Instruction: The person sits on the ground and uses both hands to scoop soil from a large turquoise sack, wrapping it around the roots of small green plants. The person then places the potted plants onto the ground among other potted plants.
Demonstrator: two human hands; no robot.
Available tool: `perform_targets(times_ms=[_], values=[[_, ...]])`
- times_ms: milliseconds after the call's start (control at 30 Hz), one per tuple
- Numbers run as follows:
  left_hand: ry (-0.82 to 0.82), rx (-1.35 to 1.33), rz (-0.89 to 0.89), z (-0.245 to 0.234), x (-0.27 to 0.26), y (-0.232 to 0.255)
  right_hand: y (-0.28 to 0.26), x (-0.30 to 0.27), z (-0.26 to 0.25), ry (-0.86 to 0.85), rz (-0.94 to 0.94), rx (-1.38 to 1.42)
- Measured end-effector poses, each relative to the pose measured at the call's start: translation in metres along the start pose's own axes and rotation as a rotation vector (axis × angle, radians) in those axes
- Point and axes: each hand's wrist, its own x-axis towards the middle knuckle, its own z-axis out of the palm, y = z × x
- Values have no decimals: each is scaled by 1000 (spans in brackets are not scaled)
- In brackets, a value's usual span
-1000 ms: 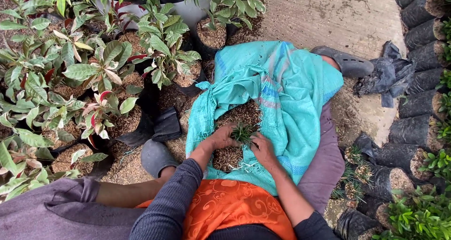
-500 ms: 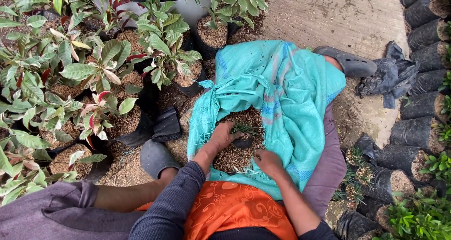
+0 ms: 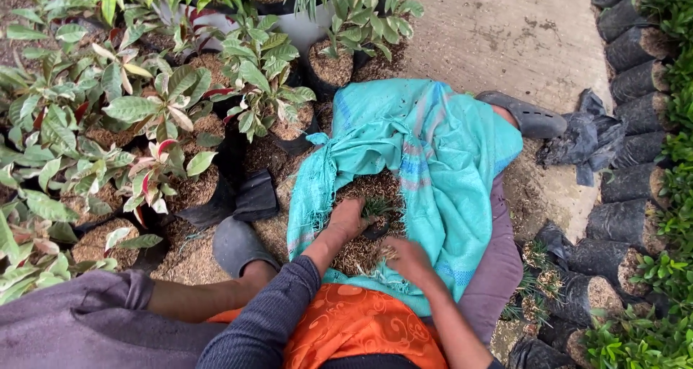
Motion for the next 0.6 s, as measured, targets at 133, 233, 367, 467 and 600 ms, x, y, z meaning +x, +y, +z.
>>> perform_targets(times_ms=[133, 233, 367, 467, 600], values=[[-42, -42, -21, 12, 5, -4, -9, -20, -25, 243, 74, 582], [-40, -64, -60, 13, 7, -2, -18, -14, -28, 351, 25, 899], [-29, -23, -69, 16, 6, 3, -26, 1, -27, 417, -2, 944], [-51, -29, -58, 9, 3, 6, -67, -12, -51, 415, 39, 774], [-41, -34, -78, 24, 12, -5, -73, -14, -57, 407, 6, 480]])
